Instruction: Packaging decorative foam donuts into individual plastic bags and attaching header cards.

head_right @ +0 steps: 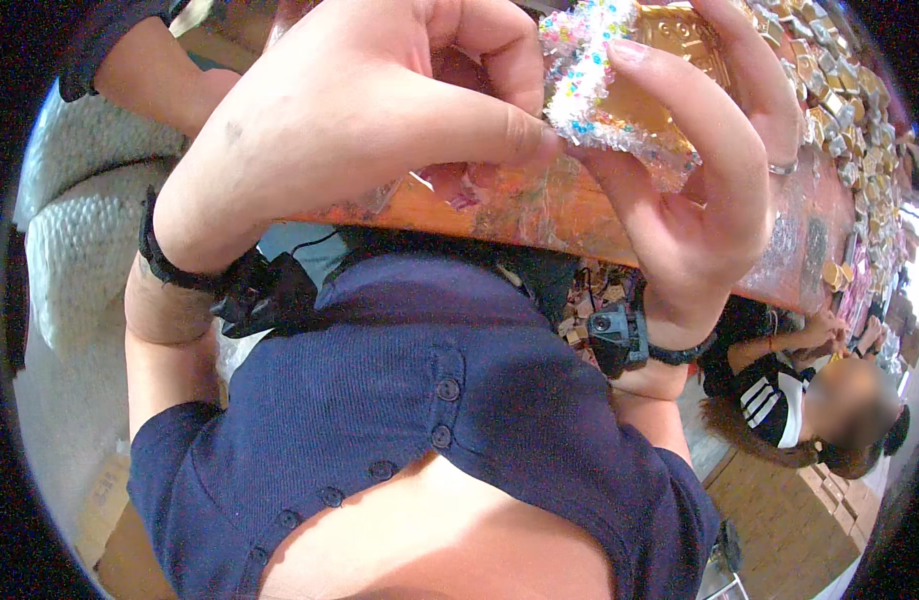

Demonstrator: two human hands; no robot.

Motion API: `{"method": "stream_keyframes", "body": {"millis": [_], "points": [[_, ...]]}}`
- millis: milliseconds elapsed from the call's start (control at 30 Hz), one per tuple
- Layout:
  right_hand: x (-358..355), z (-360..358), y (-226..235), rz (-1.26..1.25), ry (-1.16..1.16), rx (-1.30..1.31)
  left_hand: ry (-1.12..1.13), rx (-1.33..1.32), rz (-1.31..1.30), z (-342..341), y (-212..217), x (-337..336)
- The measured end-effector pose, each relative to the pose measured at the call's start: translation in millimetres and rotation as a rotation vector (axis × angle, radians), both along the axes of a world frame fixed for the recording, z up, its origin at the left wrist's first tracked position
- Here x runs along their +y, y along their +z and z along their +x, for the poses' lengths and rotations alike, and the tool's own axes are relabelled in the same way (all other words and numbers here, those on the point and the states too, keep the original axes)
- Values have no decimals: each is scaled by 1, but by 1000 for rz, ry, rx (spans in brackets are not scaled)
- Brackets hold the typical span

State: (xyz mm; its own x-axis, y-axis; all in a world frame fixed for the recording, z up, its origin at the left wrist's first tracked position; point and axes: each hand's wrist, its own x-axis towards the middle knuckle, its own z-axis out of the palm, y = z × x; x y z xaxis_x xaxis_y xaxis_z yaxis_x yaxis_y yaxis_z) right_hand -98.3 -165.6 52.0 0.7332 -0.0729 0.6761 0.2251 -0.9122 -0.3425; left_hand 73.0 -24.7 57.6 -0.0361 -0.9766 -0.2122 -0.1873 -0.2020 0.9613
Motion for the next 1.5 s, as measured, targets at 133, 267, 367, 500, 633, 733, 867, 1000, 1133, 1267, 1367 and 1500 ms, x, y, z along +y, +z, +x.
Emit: {"method": "stream_keyframes", "body": {"millis": [133, 267, 367, 500, 633, 733, 867, 1000, 1133, 1267, 1367, 1500], "points": [[-22, 1, -13, 24, 132, -97, -22, -32, 7, -3, -1, -19], [-1, -3, 5, -113, -5, 13, -9, -67, -8, -8, -2, -26], [-22, 13, -19, -58, 101, -206, 26, -103, -43, -15, 2, -26], [-1, -3, 3, -76, -54, 32, 69, -143, -81, -17, -1, -26], [-5, -6, -3, 26, -11, 9, 111, -186, -120, -22, 0, -20], [-8, -9, -10, 140, 24, -28, 138, -216, -154, -23, -2, -22], [-20, -1, -31, 254, 103, -84, 178, -257, -199, -20, -3, -17], [-18, 5, -44, 439, 162, -57, 218, -293, -243, -17, -5, -8], [-26, -2, -52, 717, 230, 10, 370, -460, -495, -11, -9, 7], [-89, -101, -41, 736, 1, 243, 526, -437, -379, 13, -12, 27], [-101, -189, -36, 821, -241, 604, 480, -714, -297, 49, -56, 63], [-109, -246, -46, 499, -502, 1112, 252, -910, -374, 43, -90, 78]]}}
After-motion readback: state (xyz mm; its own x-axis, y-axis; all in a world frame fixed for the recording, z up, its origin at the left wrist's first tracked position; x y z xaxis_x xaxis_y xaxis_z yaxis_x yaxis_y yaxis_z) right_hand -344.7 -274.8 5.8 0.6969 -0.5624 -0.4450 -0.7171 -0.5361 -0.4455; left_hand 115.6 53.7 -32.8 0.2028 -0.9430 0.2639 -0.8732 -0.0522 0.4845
